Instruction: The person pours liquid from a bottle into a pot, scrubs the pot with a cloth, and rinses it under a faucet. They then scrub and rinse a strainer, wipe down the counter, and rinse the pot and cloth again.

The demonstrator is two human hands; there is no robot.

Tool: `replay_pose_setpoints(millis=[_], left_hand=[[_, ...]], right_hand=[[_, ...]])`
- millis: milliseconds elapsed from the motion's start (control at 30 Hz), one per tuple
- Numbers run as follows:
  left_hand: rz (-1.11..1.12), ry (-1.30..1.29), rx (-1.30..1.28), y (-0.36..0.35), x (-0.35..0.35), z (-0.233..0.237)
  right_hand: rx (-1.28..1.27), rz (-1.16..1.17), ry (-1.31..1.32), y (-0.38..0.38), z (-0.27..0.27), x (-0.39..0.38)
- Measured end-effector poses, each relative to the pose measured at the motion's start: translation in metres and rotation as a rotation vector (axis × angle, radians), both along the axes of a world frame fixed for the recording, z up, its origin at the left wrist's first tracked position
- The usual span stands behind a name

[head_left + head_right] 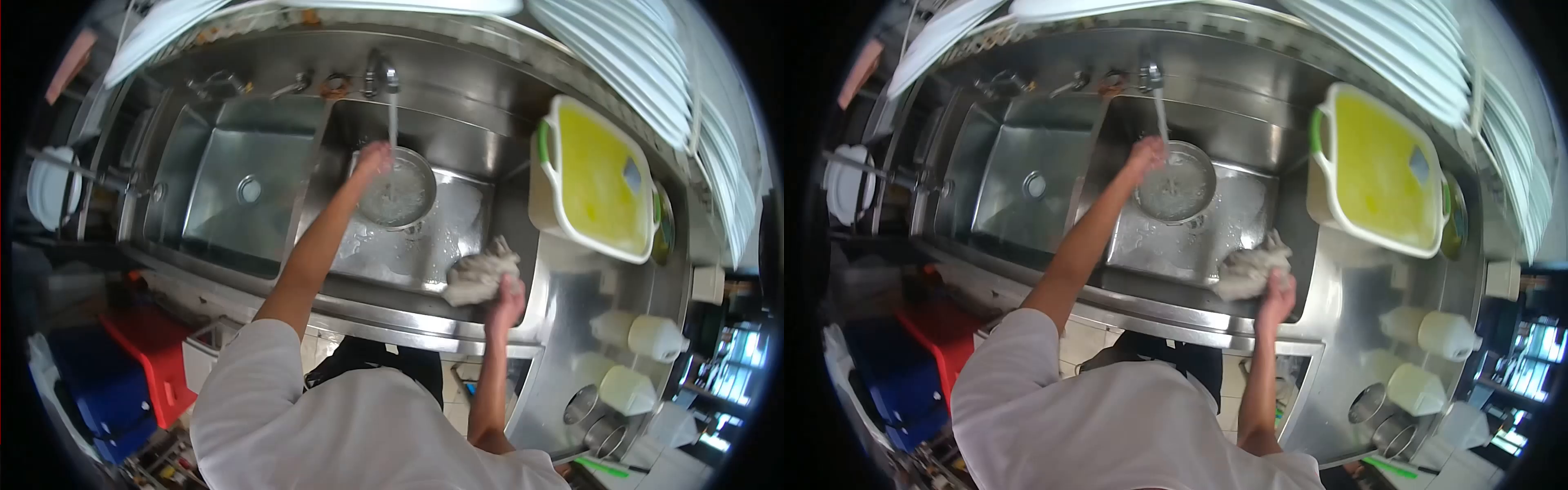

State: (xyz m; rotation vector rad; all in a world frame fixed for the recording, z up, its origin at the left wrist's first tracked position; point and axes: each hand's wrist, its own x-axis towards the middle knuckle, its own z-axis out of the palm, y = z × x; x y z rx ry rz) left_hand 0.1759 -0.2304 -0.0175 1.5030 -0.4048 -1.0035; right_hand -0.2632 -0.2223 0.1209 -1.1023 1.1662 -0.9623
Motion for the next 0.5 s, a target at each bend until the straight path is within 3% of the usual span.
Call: replay_pose_setpoints(millis=[33, 67, 100, 133, 167, 200, 233, 267, 333, 433, 467, 500], left_hand=[[-0.064, 0.111, -0.024, 0.028, -0.024, 0.000], [-0.105, 0.194, -0.170, 0.054, -0.030, -0.035], [-0.165, -0.004, 0.123, 0.063, -0.043, -0.021], [-0.201, 0.042, 0.122, 0.079, -0.045, -0.041], [-0.207, -0.304, 0.223, 0.096, -0.055, -0.063], [-0.260, -0.448, 0.318, 0.116, -0.063, -0.055], [-0.321, -0.580, 0.426, 0.137, -0.069, -0.042], [-0.277, -0.551, 0.431, 0.150, -0.073, -0.047], [-0.444, -0.752, 0.532, 0.163, -0.084, -0.059], [-0.705, -0.926, 0.700, 0.154, -0.092, -0.042], [-0.657, -0.946, 0.678, 0.154, -0.090, -0.031], [-0.612, -0.962, 0.661, 0.153, -0.096, -0.028]], right_hand=[[0.001, 0.076, 0.030, -0.005, -0.019, 0.030], [-0.014, 0.149, 0.012, -0.012, -0.037, 0.063], [-0.044, 0.230, -0.018, -0.025, -0.055, 0.101], [-0.029, 0.255, -0.015, -0.035, -0.074, 0.135], [0.000, 0.279, 0.001, -0.040, -0.089, 0.159], [-0.027, 0.224, 0.214, -0.039, -0.100, 0.187], [-0.036, 0.275, 0.228, -0.041, -0.109, 0.207], [-0.143, 0.392, 0.336, -0.042, -0.117, 0.223], [-0.439, 0.502, 0.557, -0.049, -0.161, 0.250], [-0.671, 0.585, 0.490, -0.063, -0.263, 0.276], [-0.780, 0.593, 0.565, -0.058, -0.271, 0.285], [-0.927, 0.726, 0.508, -0.081, -0.330, 0.285]])
